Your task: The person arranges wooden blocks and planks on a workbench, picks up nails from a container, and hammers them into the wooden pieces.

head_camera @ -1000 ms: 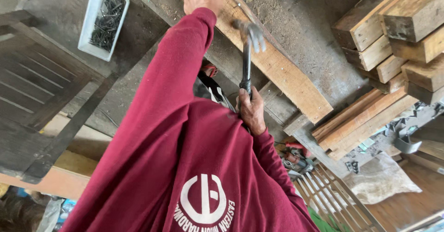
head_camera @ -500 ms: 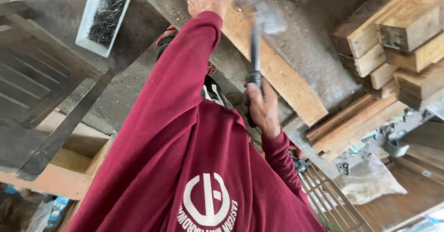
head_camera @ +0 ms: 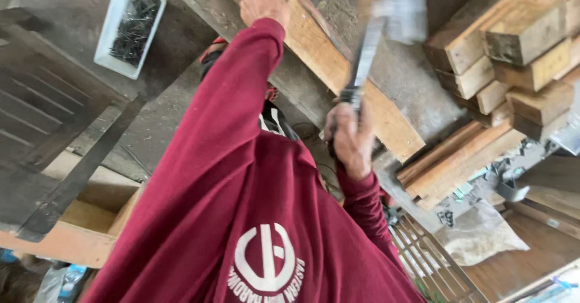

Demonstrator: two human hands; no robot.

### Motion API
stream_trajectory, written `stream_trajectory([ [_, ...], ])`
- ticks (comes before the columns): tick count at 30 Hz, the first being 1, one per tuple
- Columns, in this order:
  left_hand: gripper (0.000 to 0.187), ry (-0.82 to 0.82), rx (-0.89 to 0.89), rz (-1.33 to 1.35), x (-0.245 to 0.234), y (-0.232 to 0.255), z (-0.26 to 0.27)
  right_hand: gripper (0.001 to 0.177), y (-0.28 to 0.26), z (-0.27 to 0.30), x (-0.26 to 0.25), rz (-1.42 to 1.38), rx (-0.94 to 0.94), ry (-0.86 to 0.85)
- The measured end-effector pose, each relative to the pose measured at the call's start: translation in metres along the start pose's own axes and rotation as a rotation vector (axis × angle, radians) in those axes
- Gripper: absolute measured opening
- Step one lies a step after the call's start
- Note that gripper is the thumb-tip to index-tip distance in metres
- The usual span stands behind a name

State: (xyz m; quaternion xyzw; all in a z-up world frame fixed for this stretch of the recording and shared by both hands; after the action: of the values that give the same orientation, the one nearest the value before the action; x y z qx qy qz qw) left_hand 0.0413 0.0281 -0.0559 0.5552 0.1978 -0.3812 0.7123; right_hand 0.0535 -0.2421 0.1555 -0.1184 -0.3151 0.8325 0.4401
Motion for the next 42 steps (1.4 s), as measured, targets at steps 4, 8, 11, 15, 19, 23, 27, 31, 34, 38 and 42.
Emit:
stream_trajectory([
  [4,0.032,-0.067,0.013,-0.047,-0.001,0.000,0.001,0.051,-0.047,0.003,0.007,0.007,-1.122,-0.316],
  [8,0.031,-0.066,0.028,-0.011,0.005,-0.004,-0.003,0.041,0.016,-0.042,0.014,0.159,-0.552,-0.282],
  [11,0.027,0.071,0.189,0.039,0.012,-0.009,-0.001,0.037,0.061,-0.056,0.005,0.476,0.041,0.056],
  [15,0.022,-0.005,0.207,-0.062,0.023,-0.019,-0.007,0.032,0.087,-0.035,0.000,0.280,-0.118,0.188],
  [19,0.024,0.062,0.268,0.215,0.008,-0.010,0.000,0.032,0.109,-0.047,0.006,0.158,-0.142,0.152],
  [23,0.017,-0.043,0.324,0.616,0.003,-0.013,-0.009,0.030,0.126,-0.060,0.012,0.274,-0.017,0.221],
  [27,0.011,-0.426,0.258,1.146,-0.026,-0.012,-0.003,0.029,0.124,-0.048,0.023,0.279,-0.088,0.254],
  [31,0.011,-0.743,0.290,1.061,-0.061,-0.005,0.016,0.028,0.131,-0.025,0.039,0.162,-0.080,0.305],
  [34,0.015,-0.784,0.666,0.814,-0.064,0.006,0.026,0.027,0.138,-0.023,0.045,0.200,-0.128,0.397],
  [38,0.017,-0.630,1.029,0.458,-0.059,0.007,0.039,0.026,0.152,-0.034,0.041,0.093,0.044,0.385],
  [42,0.019,-0.581,1.112,0.242,-0.057,0.007,0.039,0.027,0.150,-0.024,0.046,0.123,-0.030,0.421],
])
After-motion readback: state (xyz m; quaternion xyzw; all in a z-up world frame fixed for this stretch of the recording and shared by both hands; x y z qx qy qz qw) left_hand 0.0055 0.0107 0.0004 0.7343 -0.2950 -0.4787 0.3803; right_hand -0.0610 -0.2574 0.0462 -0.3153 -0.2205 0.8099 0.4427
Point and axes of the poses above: each hand's wrist, its own z-axis away from the middle knuckle, its own x-axis out of the palm, y = z × x, the point moved 2 cm from there along -z, towards the middle knuckle, and after that the axes turned 11 degrees about x, right-handed, at the moved point
